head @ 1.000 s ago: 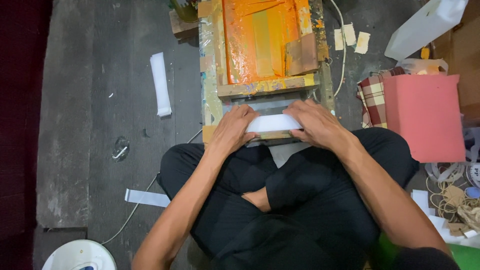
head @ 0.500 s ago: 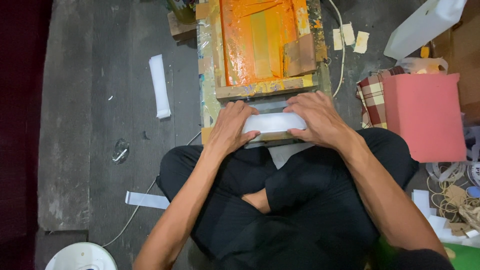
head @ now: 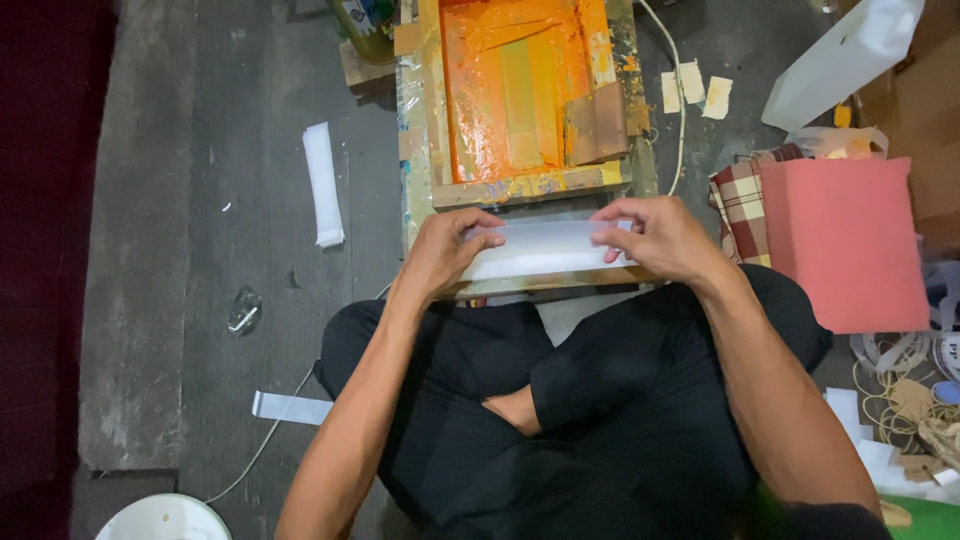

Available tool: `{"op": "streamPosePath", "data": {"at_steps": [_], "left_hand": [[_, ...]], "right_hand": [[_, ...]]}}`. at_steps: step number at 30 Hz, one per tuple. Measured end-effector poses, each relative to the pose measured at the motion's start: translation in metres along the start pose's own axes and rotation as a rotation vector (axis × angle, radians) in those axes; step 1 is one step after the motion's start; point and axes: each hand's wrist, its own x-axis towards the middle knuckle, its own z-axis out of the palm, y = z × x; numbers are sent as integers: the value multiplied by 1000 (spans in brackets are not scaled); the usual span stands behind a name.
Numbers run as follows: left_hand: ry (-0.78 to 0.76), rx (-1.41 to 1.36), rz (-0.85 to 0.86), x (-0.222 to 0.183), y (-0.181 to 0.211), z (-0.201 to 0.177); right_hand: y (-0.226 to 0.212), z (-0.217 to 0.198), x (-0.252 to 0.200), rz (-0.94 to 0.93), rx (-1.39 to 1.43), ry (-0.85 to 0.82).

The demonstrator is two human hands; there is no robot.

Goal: Manual screen printing of orange ink onto white labels.

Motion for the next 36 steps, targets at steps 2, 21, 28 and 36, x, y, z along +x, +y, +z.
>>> {"op": "streamPosePath", "data": {"at_steps": [2, 21, 28, 36], "left_hand": [[3, 0, -7, 2, 1, -3], [426, 754, 275, 40, -16, 23], [541, 645, 323, 42, 33, -9], [707, 388, 434, 81, 64, -46]], "right_hand": [[9, -7, 2, -2, 98, 0], [4, -45, -35, 221, 306, 230], [5, -18, -15, 240, 441, 248], [4, 34, 48, 244, 412, 123]]}}
